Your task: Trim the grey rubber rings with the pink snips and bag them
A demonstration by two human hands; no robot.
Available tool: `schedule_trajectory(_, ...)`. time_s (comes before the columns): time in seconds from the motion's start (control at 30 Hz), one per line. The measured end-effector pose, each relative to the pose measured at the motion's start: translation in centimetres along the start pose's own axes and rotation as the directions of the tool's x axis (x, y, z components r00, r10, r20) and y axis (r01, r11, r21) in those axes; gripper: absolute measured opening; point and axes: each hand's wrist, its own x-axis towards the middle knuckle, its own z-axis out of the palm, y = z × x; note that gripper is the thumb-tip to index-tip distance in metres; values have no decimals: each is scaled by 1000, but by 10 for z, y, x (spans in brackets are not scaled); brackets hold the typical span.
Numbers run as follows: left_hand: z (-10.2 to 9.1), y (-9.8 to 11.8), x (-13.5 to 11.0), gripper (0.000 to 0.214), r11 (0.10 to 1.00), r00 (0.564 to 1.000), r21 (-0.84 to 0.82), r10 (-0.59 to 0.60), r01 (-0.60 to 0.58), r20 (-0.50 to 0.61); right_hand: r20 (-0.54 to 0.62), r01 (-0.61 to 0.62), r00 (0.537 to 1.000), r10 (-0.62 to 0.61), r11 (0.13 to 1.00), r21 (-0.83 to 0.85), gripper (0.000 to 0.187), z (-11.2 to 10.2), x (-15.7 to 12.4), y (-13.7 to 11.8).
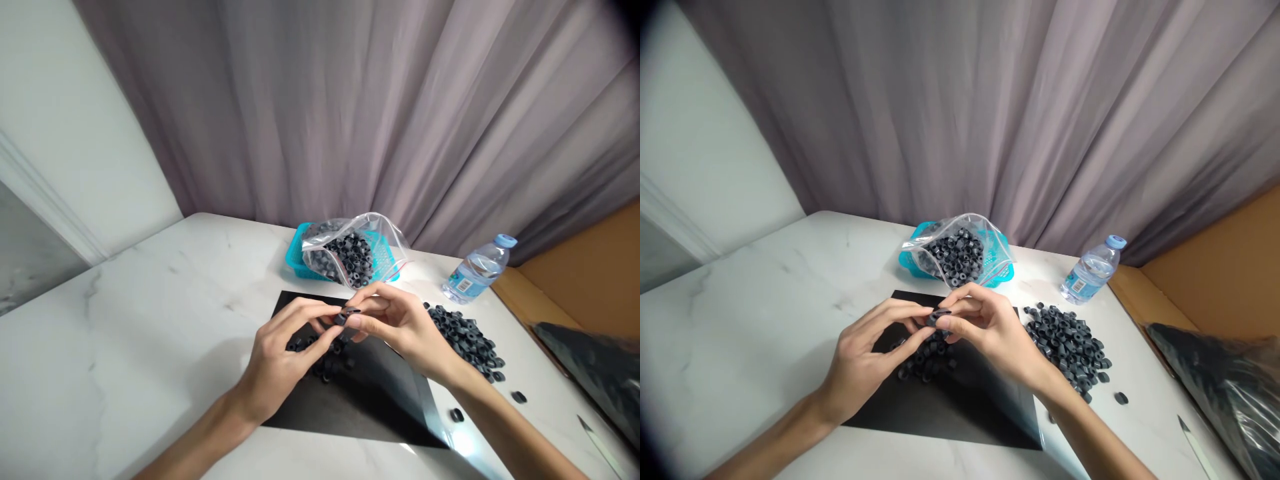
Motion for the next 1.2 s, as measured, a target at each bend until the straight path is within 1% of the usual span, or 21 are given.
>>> schedule_trajectory(0.1, -1, -1, 1, 21, 999, 999, 21, -33, 34, -21, -41, 78, 995, -88, 977, -196, 20, -1, -3, -1)
schedule_trajectory(0.17, -2, -2, 1, 19, 998, 998, 23, -57, 58, -41, -44, 147, 984, -172, 928, -341, 19, -3, -5, -1)
schedule_trajectory(0.23, -2, -3, 1, 18, 996, 995, -1, -85, 85, -56, -19, 212, 969, -248, 865, -455, 18, -4, -6, -1)
schedule_trajectory(0.3, -1, -4, 0, 19, 994, 993, -36, -105, 102, -59, 19, 265, 953, -301, 805, -531, 17, -6, -7, -2)
schedule_trajectory(0.37, -1, -4, 0, 20, 992, 992, -64, -112, 108, -62, 47, 295, 944, -327, 771, -565, 18, -6, -7, -3)
schedule_trajectory(0.43, -1, -4, -1, 22, 991, 992, -83, -114, 109, -59, 47, 300, 942, -331, 774, -557, 18, -6, -7, -4)
schedule_trajectory(0.63, -1, -4, 0, 22, 975, 987, -167, -154, 145, -45, 6, 247, 962, -272, 864, -438, 19, -4, -7, -2)
schedule_trajectory(0.73, 0, -3, -1, 20, 964, 984, -208, -176, 168, -19, -31, 235, 962, -271, 881, -410, 19, -2, -8, -1)
schedule_trajectory(0.83, 1, 0, -1, 20, 970, 988, -191, -157, 152, -11, -87, 238, 951, -296, 885, -401, 17, 3, -8, 0)
schedule_trajectory(0.97, 3, 3, -3, 22, 981, 989, -129, -147, 145, -9, -117, 212, 954, -275, 900, -381, 17, 11, -9, 6)
schedule_trajectory(1.07, 5, 4, -4, 23, 974, 980, -115, -200, 196, -25, -171, 199, 945, -277, 907, -370, 19, 14, -9, 12)
schedule_trajectory(1.2, 7, 3, -1, 16, 942, 949, -137, -313, 305, -37, -244, 199, 921, -304, 905, -376, 18, 14, -9, 21)
